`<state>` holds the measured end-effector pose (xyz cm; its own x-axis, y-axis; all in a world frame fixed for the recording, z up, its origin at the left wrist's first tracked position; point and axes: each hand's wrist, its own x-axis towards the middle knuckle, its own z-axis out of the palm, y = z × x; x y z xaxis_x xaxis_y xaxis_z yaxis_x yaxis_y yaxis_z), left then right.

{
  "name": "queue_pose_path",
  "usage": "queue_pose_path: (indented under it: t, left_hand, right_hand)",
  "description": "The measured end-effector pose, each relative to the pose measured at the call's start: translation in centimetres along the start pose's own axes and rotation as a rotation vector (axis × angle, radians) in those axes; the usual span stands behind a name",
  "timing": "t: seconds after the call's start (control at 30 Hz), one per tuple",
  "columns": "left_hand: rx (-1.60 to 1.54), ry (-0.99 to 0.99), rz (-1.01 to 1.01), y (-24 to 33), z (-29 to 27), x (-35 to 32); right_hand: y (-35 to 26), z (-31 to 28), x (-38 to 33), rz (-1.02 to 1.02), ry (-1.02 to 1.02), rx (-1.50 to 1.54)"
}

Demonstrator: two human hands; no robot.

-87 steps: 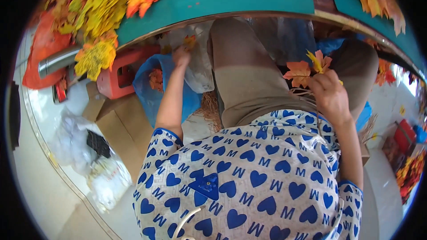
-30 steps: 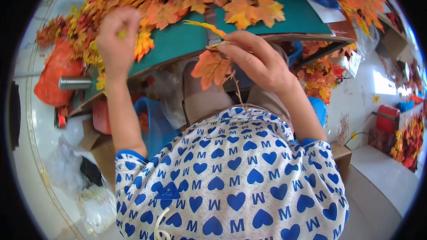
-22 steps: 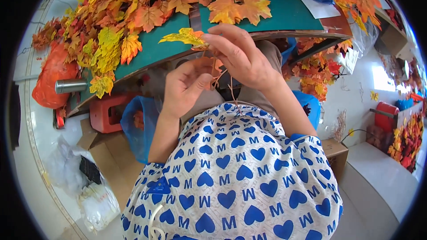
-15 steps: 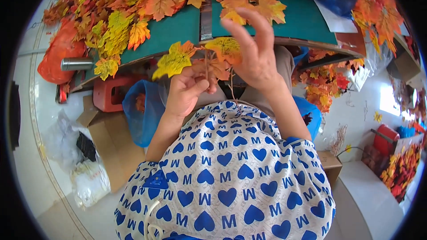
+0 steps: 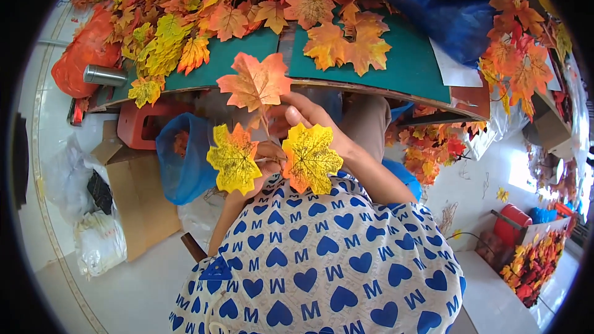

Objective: The person assembles artificial maple leaves by hand, attaching individual artificial leaves to plastic stems.

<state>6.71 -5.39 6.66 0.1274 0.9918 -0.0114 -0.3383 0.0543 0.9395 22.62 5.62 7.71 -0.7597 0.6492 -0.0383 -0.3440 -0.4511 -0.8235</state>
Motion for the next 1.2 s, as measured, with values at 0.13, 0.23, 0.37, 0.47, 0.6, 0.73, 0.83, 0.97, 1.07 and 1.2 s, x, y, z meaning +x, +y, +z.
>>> queue_pose_path:
  t: [0.13, 0.23, 0.37, 0.47, 0.6, 0.73, 0.83, 0.97, 1.07, 1.2]
  left_hand:
    - [0.086, 0.022, -0.081, -1.0, -1.7, -1.1]
    - [0.173, 0.086, -0.049, -0.9, -2.6, -1.5]
    - [0.296, 0.11, 0.111, -1.0, -2.8, -1.5]
    - [0.28, 0.061, 0.089, -1.9, -3.9, -1.5]
    - [0.124, 0.087, 0.007, -1.9, -4.1, -2.0]
    - [-0.34, 0.196, 0.074, -2.4, -5.9, -2.3]
    - [-0.494, 0.204, 0.168, -2.0, -5.9, -2.4]
    - [-0.486, 0.2, 0.187, -1.5, -6.4, -2.2]
    - [-0.454, 0.226, 0.183, -1.9, -6.1, -2.2]
    - [-0.319, 0.208, 0.18, -1.7, -5.9, -2.4]
  right_hand:
    - [-1.7, 1.1, 2.0, -0.133, -0.07, -0.113]
    - [-2.1, 2.3, 3.2, -0.158, -0.129, -0.141]
    - [-1.3, 2.9, 4.5, -0.237, -0.262, -0.26]
    - [-1.6, 3.9, 4.9, -0.113, -0.283, -0.316]
    - [-1.7, 2.2, 6.6, -0.098, -0.235, -0.857]
    - [-3.5, 0.0, 7.6, -0.322, -0.014, -1.485]
    - [-7.6, -2.4, 8.8, -0.65, 0.171, -1.81]
    - [-10.9, -8.0, 12.8, -0.821, 0.36, -2.282]
    - [-12.1, -10.8, 15.2, -0.702, 0.2, -2.615]
    - [-12.9, -11.0, 16.0, -0.556, 0.145, -2.777]
